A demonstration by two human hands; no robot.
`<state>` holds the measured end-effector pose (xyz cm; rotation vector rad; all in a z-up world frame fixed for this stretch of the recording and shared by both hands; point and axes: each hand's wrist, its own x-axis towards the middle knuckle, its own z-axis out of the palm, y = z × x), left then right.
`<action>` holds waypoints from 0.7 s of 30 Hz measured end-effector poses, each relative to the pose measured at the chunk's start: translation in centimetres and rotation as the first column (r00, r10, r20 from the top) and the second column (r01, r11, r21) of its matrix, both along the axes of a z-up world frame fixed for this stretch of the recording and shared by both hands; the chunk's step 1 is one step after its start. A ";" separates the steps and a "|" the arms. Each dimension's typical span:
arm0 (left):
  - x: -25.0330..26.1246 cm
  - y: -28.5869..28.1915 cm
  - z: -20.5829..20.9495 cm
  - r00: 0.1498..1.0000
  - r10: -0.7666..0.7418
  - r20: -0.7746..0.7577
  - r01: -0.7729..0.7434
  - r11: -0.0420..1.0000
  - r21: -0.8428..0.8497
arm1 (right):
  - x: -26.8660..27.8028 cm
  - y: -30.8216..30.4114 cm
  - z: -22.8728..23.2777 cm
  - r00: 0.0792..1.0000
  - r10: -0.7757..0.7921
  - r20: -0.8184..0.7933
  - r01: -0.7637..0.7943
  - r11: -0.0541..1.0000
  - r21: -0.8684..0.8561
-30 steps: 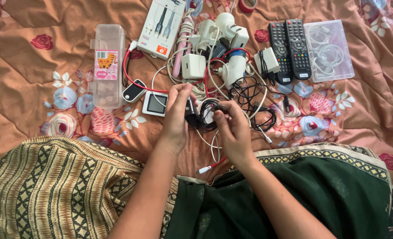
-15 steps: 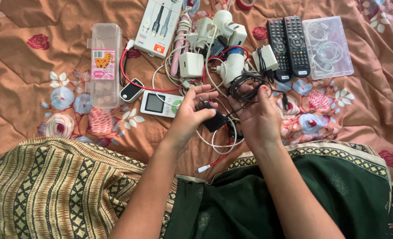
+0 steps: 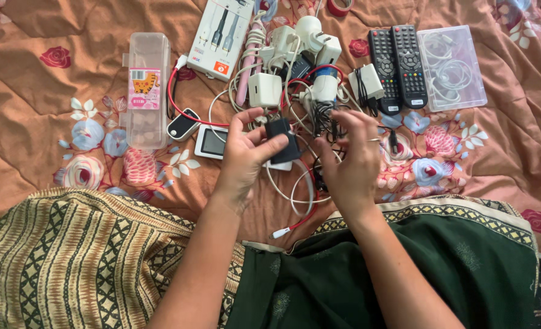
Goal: The person sorts various electronic components including cables, chargers, and remotes, placing some into a clear plastic container and untangling wires.
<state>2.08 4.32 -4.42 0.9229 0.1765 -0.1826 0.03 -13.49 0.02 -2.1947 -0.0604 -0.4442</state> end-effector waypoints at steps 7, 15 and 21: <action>-0.1 0.6 1.6 1.000 -0.019 -0.015 0.015 0.974 -0.227 | 0.3 0.0 -0.9 0.937 0.327 0.124 -0.266 0.896 -0.357; -1.2 -0.7 2.4 0.939 -0.325 0.110 0.310 0.941 0.134 | 0.6 -1.6 -2.2 0.960 0.278 0.044 -0.229 0.863 -0.449; -1.0 -0.3 3.3 0.932 -0.353 0.080 0.333 0.923 0.191 | 0.8 -2.2 -1.8 0.984 0.134 0.117 -0.071 0.898 -0.435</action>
